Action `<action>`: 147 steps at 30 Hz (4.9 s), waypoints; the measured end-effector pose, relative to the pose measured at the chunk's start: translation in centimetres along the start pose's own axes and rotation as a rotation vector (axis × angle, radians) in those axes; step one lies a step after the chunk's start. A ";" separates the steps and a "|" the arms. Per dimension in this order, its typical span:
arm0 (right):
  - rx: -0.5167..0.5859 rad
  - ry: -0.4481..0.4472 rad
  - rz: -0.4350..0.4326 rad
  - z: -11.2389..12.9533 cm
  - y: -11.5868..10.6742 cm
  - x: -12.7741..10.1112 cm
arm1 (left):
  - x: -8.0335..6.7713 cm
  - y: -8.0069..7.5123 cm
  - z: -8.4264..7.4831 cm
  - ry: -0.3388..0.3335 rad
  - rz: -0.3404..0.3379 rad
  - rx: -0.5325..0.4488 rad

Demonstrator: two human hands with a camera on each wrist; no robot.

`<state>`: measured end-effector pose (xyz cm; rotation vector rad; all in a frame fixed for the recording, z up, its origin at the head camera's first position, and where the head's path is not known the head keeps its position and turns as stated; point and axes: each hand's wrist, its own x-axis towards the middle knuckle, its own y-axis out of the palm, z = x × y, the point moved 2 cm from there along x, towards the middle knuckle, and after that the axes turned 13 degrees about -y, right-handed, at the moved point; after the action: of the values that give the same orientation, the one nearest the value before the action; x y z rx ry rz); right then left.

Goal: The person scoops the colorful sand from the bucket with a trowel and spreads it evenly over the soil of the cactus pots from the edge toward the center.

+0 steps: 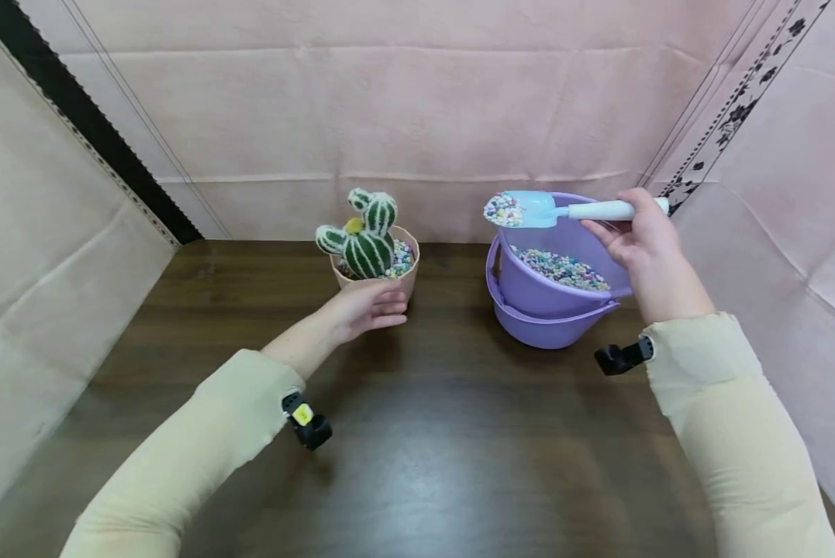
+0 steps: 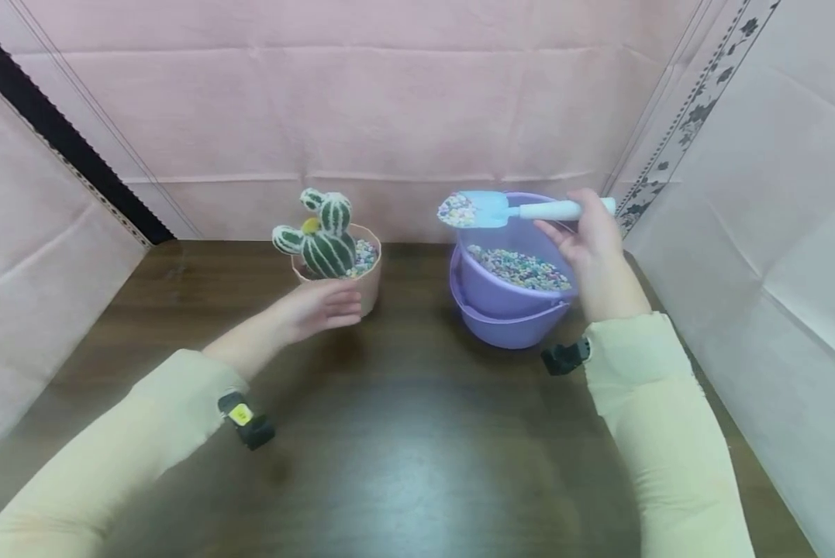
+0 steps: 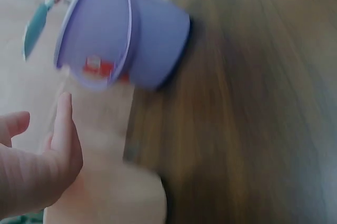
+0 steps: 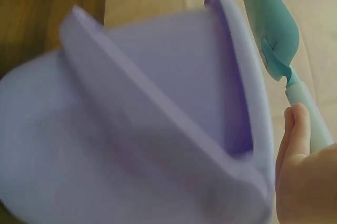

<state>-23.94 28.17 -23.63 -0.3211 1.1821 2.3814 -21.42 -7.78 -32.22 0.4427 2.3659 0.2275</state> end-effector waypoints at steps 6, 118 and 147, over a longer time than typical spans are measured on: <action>-0.024 0.009 0.035 -1.6 1.7 -0.7 | -0.5 -4.5 0.2 -0.039 -0.108 -0.059; -0.475 -0.465 0.226 -12.2 9.9 -2.2 | -0.4 -8.4 -2.0 0.042 -0.448 -0.036; -0.189 -0.399 0.083 3.1 1.1 -0.9 | 0.6 3.3 -2.2 -0.033 0.151 0.246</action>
<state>-23.70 29.78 -20.70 0.1450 0.8043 2.4798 -22.53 -4.60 -30.09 0.7375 2.3388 -0.0038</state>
